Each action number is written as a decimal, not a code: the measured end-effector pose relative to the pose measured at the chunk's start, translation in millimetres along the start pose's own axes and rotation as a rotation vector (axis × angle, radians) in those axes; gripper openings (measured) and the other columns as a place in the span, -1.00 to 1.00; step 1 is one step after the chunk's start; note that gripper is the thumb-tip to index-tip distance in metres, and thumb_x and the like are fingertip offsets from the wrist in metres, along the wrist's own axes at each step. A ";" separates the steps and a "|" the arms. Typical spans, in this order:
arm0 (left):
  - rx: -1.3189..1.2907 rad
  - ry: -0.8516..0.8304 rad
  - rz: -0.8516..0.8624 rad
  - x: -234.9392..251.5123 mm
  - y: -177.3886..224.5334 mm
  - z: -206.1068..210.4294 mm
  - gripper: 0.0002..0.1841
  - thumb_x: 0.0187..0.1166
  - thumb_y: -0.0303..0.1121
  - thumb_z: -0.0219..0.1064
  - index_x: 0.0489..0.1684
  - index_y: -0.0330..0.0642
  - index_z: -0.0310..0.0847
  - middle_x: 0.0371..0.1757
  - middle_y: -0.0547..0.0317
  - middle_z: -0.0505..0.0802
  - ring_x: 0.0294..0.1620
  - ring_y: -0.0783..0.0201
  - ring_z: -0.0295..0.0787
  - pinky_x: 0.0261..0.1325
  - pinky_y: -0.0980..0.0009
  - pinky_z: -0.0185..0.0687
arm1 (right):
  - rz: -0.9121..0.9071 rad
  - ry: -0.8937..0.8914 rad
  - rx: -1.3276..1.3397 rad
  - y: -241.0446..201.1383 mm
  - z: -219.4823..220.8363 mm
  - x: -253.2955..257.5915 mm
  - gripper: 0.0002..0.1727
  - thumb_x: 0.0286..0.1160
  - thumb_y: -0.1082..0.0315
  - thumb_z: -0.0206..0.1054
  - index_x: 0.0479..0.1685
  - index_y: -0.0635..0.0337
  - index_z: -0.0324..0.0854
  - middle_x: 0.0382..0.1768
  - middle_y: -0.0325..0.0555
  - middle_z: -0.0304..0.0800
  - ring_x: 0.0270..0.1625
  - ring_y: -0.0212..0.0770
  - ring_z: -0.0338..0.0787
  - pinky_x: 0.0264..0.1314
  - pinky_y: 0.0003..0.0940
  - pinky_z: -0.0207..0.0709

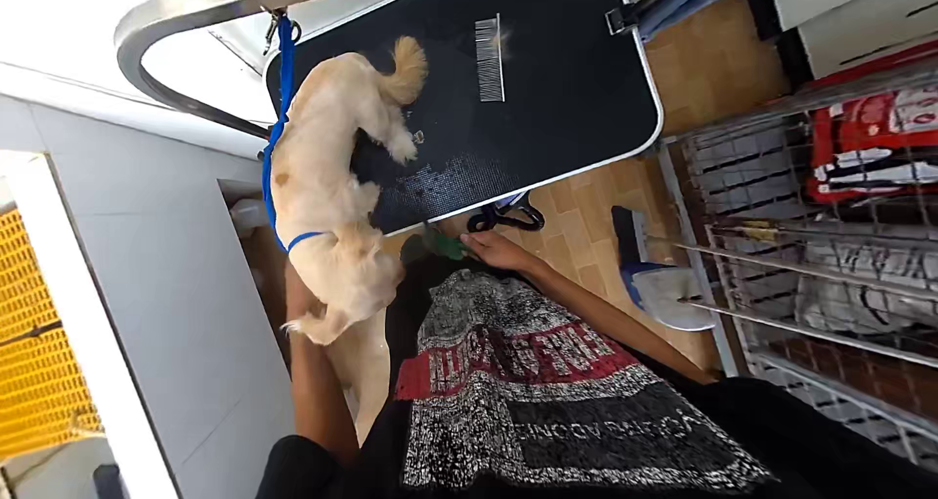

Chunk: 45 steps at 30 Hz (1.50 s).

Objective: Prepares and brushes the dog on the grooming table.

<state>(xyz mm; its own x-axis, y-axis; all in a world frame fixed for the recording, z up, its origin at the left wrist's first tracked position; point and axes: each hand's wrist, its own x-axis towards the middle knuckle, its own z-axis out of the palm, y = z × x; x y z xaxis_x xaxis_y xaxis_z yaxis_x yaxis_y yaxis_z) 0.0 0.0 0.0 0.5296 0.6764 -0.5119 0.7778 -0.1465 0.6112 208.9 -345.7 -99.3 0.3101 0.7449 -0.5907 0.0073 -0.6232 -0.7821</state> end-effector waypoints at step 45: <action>0.095 -0.980 0.902 89.7 184.3 79.7 -0.39 0.26 -0.11 0.70 0.21 -0.32 0.69 0.11 -0.04 0.89 0.24 0.18 0.82 0.45 0.06 0.66 | 0.411 1.133 0.345 -138.8 255.1 45.1 -0.48 0.75 0.01 0.15 0.10 0.31 0.79 0.04 0.22 0.83 0.09 0.09 0.82 0.28 0.09 0.62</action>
<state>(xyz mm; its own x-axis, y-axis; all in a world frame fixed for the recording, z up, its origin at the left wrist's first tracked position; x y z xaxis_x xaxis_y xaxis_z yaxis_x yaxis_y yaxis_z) 217.8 -23.8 18.6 0.8592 -0.4720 -0.1972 0.0281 -0.3415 0.9395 -20.6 -164.9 -68.1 0.8739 -0.2194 -0.4338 -0.4792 -0.5385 -0.6931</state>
